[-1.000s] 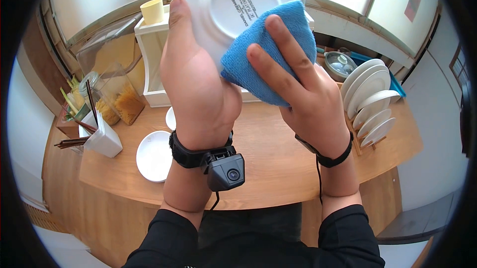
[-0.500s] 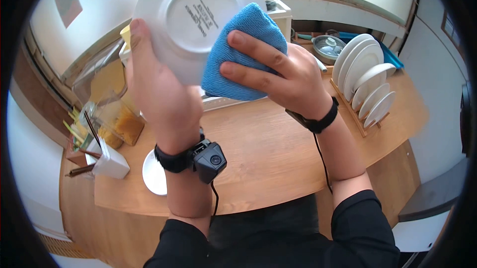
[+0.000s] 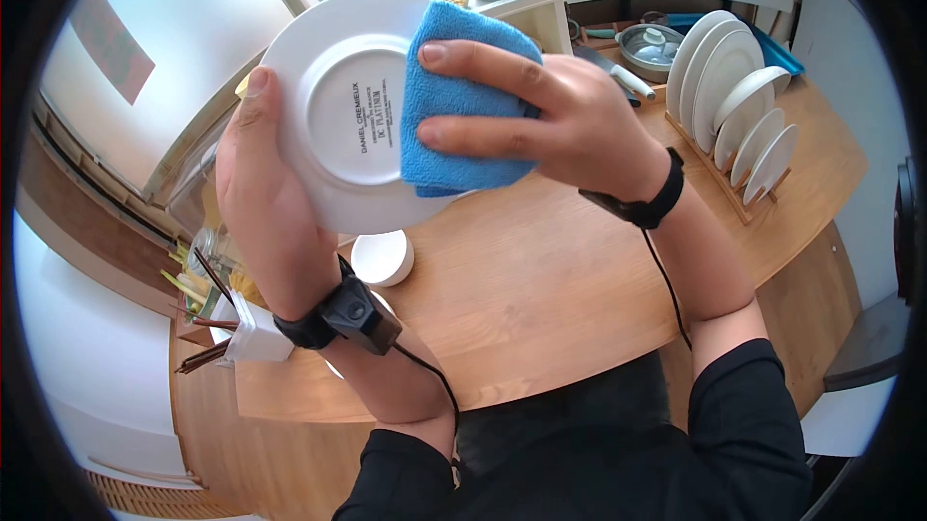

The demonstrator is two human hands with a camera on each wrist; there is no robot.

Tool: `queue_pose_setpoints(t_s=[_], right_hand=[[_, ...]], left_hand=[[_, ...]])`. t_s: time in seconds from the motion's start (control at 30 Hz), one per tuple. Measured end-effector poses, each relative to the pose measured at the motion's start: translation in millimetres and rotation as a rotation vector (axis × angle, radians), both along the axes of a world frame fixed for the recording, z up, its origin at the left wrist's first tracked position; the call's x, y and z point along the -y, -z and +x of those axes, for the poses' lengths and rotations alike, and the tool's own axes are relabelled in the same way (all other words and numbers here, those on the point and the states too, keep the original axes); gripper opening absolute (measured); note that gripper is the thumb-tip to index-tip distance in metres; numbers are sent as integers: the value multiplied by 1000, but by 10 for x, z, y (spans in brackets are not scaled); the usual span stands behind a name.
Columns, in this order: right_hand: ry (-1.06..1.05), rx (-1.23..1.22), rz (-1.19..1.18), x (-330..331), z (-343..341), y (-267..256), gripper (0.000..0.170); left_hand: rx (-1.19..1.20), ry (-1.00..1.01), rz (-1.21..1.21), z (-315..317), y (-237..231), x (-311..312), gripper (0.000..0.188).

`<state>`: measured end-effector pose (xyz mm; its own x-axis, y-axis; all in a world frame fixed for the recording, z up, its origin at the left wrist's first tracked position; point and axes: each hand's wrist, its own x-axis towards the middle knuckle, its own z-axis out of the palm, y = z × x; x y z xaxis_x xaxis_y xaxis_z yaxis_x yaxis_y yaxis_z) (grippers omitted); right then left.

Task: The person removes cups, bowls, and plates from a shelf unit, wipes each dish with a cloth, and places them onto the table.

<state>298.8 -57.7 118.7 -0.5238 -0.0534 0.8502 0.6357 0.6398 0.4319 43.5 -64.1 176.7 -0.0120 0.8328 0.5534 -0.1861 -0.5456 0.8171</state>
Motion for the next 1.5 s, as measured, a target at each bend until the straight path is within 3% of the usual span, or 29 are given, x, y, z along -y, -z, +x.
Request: queue_pose_setpoints(t_s=[0.23,0.33,0.43,0.53,0.63,0.67,0.77,0.93,1.0,1.07,1.1,1.17,1.2,1.23,1.33,1.37,1.43,1.47,1.5], right_hand=[[-45,-1,-42,-37,-186,149,73],[-70,71,63,-62,-185,127,68],[-135,-2,228,66,-219,165,54],[-251,-206,325,149,-381,250,50],[-202,-152,279,359,-210,148,48],[-285,-140,346,257,-183,104,48],[-256,-231,206,429,-57,95,48],[-266,-303,179,349,181,-120,52],[-378,-359,179,171,255,-133,53],[-454,-466,107,81,292,-100,55],[-499,-585,14,101,254,-66,49],[-480,-680,-53,55,292,-68,43],[-471,-631,31,-24,343,-76,41],[-465,-728,-63,-14,381,-51,36],[-345,-762,-102,51,458,-62,32],[-254,-738,-96,62,485,-66,26],[-78,-690,-85,61,526,-76,14],[7,-668,-81,63,531,-71,10],[5,-676,-80,66,523,-60,10]], left_hand=[[103,106,-75,-54,15,-85,48],[120,245,-83,-103,55,-170,48],[166,377,-159,-52,124,-271,48],[154,671,-194,32,174,-326,45],[250,748,-268,213,172,-266,43],[264,750,-264,274,184,-256,43],[317,820,-291,477,243,-244,43],[444,919,-354,737,327,-201,43],[480,923,-347,767,332,-92,43],[381,712,-155,788,348,17,47],[386,718,-157,792,329,19,47],[518,1009,-366,765,263,-1,60],[139,941,-266,737,202,50,74],[136,951,-264,740,198,44,74],[-180,770,-244,736,138,79,88],[-186,774,-245,719,172,29,88],[-438,341,-86,658,226,-103,94],[-398,237,-32,624,222,-114,82],[-407,235,-32,654,230,-105,82]])
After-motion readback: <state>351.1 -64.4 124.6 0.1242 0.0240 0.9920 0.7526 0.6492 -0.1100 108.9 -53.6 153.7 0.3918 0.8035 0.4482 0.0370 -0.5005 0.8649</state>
